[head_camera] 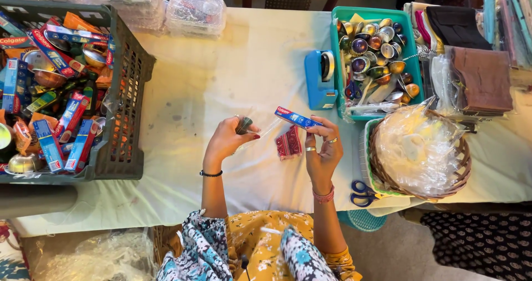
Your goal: The person sits at a table and packs small items into a clear plastic bag. They pick up a tube of toothpaste, a small metal cup, and several red sachets from a crate and the table surface, placing them into the bag one by one.
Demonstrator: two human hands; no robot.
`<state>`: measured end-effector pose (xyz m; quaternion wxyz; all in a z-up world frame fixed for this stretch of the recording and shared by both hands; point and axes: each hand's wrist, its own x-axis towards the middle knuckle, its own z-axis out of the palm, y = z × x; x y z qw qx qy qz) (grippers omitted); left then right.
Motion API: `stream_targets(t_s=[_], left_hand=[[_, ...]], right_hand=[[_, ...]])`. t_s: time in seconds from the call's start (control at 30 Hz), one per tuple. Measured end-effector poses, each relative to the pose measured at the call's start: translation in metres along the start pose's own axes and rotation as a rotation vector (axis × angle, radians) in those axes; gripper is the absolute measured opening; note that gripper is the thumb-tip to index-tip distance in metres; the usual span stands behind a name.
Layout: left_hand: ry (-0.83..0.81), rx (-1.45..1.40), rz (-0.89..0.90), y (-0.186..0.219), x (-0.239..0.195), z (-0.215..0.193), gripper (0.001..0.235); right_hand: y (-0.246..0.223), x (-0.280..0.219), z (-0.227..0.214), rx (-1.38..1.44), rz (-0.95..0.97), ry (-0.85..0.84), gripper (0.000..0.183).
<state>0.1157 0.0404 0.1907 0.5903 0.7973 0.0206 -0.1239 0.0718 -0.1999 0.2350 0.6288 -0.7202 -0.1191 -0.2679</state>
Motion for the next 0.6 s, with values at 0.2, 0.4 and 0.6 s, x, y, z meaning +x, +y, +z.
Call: stream_targets(t_s=[0.2, 0.4, 0.6], left_hand=[[-0.078, -0.042, -0.059, 0.003, -0.001, 0.000, 0.021], [-0.110, -0.072, -0.003, -0.002, 0.000, 0.000, 0.017], [-0.096, -0.061, -0.032, 0.001, -0.002, -0.004, 0.018]], right_hand=[[-0.005, 0.001, -0.002, -0.068, -0.001, -0.006, 0.017], [-0.015, 0.004, -0.004, -0.155, 0.012, -0.076, 0.022], [-0.016, 0.007, -0.007, -0.206, 0.041, -0.128, 0.022]])
